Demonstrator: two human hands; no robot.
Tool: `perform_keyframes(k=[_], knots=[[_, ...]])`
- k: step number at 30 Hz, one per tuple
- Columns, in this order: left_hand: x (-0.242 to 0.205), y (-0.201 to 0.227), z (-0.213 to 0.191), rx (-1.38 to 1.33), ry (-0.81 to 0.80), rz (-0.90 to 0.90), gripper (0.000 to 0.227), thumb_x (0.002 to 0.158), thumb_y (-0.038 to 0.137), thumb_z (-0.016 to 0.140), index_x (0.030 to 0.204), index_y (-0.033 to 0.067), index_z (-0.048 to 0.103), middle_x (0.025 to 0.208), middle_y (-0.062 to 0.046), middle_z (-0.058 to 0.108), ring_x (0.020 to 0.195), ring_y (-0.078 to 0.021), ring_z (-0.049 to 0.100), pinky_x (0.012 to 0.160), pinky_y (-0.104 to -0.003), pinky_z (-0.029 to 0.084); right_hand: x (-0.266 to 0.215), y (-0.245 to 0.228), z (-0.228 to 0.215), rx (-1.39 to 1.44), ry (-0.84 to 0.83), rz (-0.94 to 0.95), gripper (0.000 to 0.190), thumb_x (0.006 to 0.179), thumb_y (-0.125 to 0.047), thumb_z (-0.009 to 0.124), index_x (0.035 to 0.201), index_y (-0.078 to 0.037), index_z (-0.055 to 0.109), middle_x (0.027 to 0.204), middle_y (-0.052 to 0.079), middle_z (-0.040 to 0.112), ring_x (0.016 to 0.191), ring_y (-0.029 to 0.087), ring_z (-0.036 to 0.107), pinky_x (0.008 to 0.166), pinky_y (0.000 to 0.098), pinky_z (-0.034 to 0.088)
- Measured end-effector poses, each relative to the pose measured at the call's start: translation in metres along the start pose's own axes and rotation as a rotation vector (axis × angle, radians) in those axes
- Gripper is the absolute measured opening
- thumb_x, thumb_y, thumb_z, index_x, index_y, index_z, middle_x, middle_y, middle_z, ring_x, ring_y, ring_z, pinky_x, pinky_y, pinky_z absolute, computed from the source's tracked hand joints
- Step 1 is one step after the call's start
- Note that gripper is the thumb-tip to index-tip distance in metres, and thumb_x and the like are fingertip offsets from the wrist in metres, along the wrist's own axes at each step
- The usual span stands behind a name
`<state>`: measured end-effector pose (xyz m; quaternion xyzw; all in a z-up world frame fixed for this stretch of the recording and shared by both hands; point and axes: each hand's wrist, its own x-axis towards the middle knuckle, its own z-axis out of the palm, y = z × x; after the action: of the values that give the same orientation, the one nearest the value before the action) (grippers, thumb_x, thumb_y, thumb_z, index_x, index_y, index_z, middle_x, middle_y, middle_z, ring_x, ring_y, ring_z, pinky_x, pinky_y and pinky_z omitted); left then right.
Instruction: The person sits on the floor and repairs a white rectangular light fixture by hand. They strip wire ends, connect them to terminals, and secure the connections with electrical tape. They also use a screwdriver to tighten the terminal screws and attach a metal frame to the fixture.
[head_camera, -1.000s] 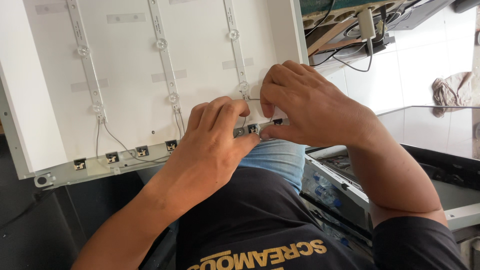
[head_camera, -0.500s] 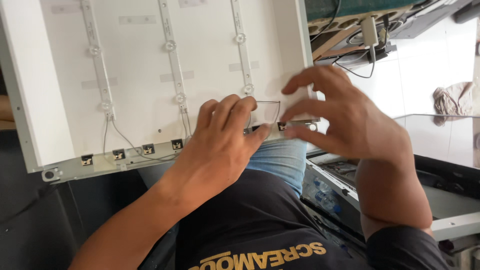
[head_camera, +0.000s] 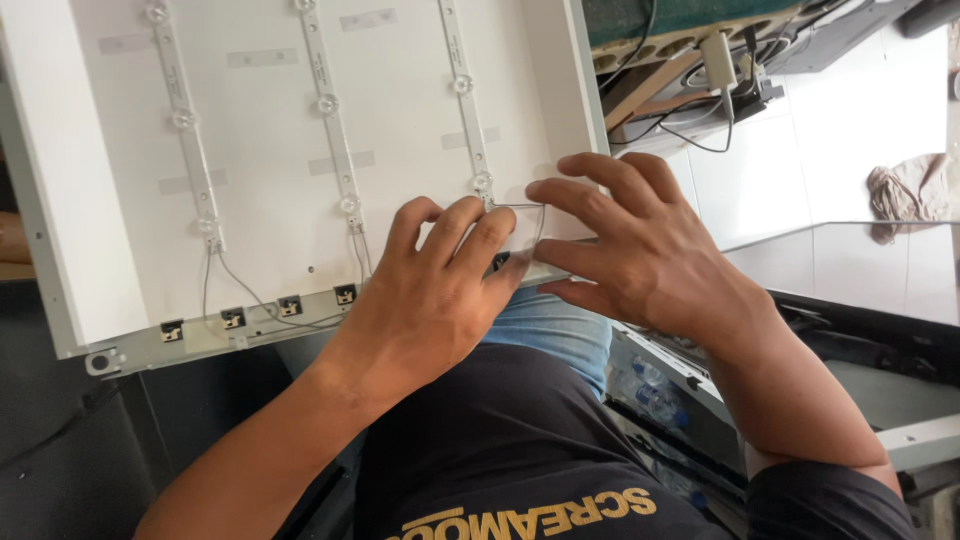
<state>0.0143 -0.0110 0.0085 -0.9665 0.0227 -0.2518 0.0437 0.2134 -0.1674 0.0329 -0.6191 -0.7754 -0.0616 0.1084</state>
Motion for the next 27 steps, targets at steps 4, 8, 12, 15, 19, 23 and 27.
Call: perform_keyframes(k=[4, 8, 12, 15, 19, 23, 27], knots=[[-0.002, 0.000, 0.001, 0.032, -0.027, -0.003, 0.013, 0.106, 0.013, 0.071, 0.102, 0.0245, 0.077, 0.129, -0.004, 0.062, 0.120, -0.0241, 0.059, 0.098, -0.041, 0.046, -0.006, 0.008, 0.011, -0.011, 0.025, -0.002, 0.034, 0.105, -0.053, 0.068, 0.111, -0.021, 0.075, 0.143, 0.012, 0.061, 0.135, 0.040, 0.058, 0.101, 0.0536, 0.047], [-0.004, 0.002, 0.004, 0.016, 0.004, -0.033, 0.011, 0.112, 0.024, 0.072, 0.113, 0.0275, 0.082, 0.126, -0.004, 0.063, 0.118, -0.0244, 0.059, 0.096, -0.041, 0.047, -0.007, 0.005, 0.013, 0.025, 0.050, -0.035, 0.023, 0.106, -0.042, 0.074, 0.109, -0.020, 0.072, 0.139, 0.011, 0.061, 0.132, 0.038, 0.060, 0.102, 0.0514, 0.047], [-0.003, 0.001, 0.002, -0.023, -0.032, -0.040, 0.011, 0.111, 0.022, 0.071, 0.111, 0.0264, 0.081, 0.129, -0.006, 0.064, 0.119, -0.0265, 0.059, 0.098, -0.043, 0.046, -0.004, 0.000, 0.013, 0.089, 0.083, -0.045, 0.012, 0.105, -0.027, 0.082, 0.107, -0.019, 0.073, 0.137, 0.011, 0.060, 0.129, 0.039, 0.061, 0.100, 0.0513, 0.048], [-0.001, 0.000, 0.001, -0.052, -0.039, -0.058, 0.009, 0.109, 0.020, 0.074, 0.108, 0.0267, 0.079, 0.129, -0.007, 0.064, 0.120, -0.0273, 0.060, 0.098, -0.043, 0.046, -0.001, -0.002, 0.012, 0.114, 0.130, -0.064, 0.015, 0.103, -0.016, 0.088, 0.107, -0.017, 0.073, 0.132, 0.011, 0.061, 0.124, 0.040, 0.063, 0.097, 0.0502, 0.049], [0.000, -0.002, -0.003, -0.063, -0.078, -0.083, 0.014, 0.106, 0.012, 0.070, 0.105, 0.0251, 0.075, 0.127, -0.008, 0.061, 0.119, -0.0262, 0.060, 0.098, -0.041, 0.048, -0.012, -0.001, 0.025, 0.122, 0.197, -0.014, 0.006, 0.104, -0.018, 0.081, 0.103, -0.021, 0.076, 0.125, 0.010, 0.064, 0.119, 0.041, 0.064, 0.094, 0.0515, 0.046], [0.001, -0.003, -0.003, -0.069, -0.113, -0.083, 0.012, 0.107, 0.017, 0.072, 0.116, 0.0225, 0.077, 0.128, -0.008, 0.061, 0.118, -0.0259, 0.059, 0.098, -0.042, 0.048, -0.024, 0.004, 0.036, 0.128, 0.241, 0.027, 0.018, 0.108, -0.035, 0.070, 0.112, -0.020, 0.078, 0.130, 0.011, 0.061, 0.124, 0.041, 0.059, 0.100, 0.0514, 0.045], [0.006, -0.004, -0.004, -0.086, -0.089, -0.097, 0.007, 0.109, 0.018, 0.072, 0.109, 0.0221, 0.077, 0.126, -0.005, 0.064, 0.115, -0.0243, 0.060, 0.095, -0.040, 0.049, -0.010, 0.004, 0.026, 0.085, 0.160, 0.006, 0.010, 0.108, -0.026, 0.073, 0.114, -0.019, 0.076, 0.130, 0.009, 0.061, 0.124, 0.041, 0.061, 0.099, 0.0521, 0.046]])
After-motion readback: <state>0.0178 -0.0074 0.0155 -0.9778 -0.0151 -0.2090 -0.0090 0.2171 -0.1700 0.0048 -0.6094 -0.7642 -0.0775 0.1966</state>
